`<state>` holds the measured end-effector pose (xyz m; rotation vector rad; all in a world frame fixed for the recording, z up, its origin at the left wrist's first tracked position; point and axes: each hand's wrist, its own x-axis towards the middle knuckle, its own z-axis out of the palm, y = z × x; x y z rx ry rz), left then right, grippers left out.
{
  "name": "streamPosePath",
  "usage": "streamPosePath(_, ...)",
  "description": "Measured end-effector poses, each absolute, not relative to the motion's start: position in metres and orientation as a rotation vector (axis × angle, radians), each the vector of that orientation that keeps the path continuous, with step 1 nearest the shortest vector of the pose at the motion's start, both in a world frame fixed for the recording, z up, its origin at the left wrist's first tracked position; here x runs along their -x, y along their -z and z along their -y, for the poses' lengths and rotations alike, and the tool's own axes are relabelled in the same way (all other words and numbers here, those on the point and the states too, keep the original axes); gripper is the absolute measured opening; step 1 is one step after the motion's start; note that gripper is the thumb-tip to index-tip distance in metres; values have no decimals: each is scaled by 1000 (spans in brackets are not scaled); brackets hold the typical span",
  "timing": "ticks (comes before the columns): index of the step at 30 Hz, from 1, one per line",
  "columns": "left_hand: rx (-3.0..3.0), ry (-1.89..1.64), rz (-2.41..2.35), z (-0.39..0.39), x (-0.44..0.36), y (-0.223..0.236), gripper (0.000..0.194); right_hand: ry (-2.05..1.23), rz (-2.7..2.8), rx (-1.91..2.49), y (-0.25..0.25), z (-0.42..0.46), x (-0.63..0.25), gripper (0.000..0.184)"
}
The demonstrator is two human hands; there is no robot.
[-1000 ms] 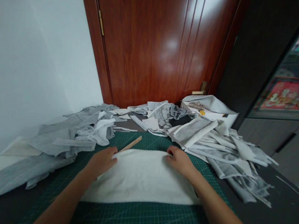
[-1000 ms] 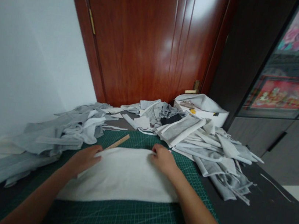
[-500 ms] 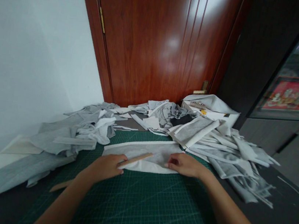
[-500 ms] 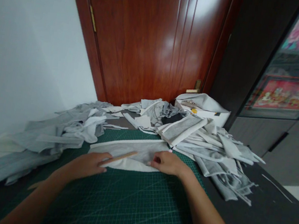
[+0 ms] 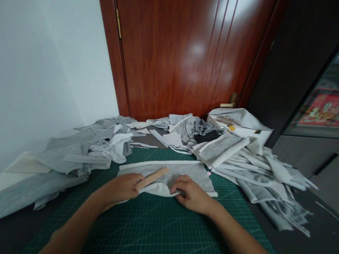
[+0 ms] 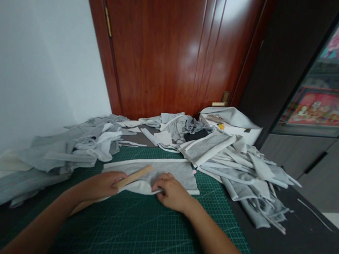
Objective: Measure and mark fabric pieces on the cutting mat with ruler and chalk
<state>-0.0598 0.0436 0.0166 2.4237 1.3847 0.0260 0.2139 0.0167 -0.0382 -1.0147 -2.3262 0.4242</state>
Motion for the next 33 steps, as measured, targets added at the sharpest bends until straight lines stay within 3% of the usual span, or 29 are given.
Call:
streamPosePath(3,-2494,-66,-1602,-49,64,-16,40,-543,2376,876,35,-15,-214,26)
streamPosePath(6,-2579,-192,-1799,-53,63,-15,48,-728,2357,883,30,-13,-215,11)
streamPosePath(7,-2611,-245,-1779,-52,60,-13,48,-732,2312,926,28,-11,-215,17)
streamPosePath(9,-2686,-326,-1621,-48,48,-5,49,-587,2182,989,24,-9,-214,26)
streamPosePath(12,-2798,-374,-1384,-35,22,12,47,-271,2114,923,20,-4,-209,14)
streamPosePath(15,-2884,-337,-1291,-23,1,24,40,-151,2287,940,24,-2,-204,41)
streamPosePath(17,-2915,-344,-1265,-18,-6,27,34,-137,2376,1049,31,-3,-202,49)
streamPosePath(21,-2954,-418,-1059,-8,-11,25,24,-126,2382,1231,44,-12,-204,38)
streamPosePath(24,-2955,-320,-918,0,-16,23,28,-117,2366,1287,45,-17,-210,26)
streamPosePath(28,-2896,-212,-916,10,-21,23,34,-228,2362,1240,40,-17,-217,27)
streamPosePath(33,-2683,-43,-824,22,-22,8,33,-600,2507,987,29,-10,-217,28)
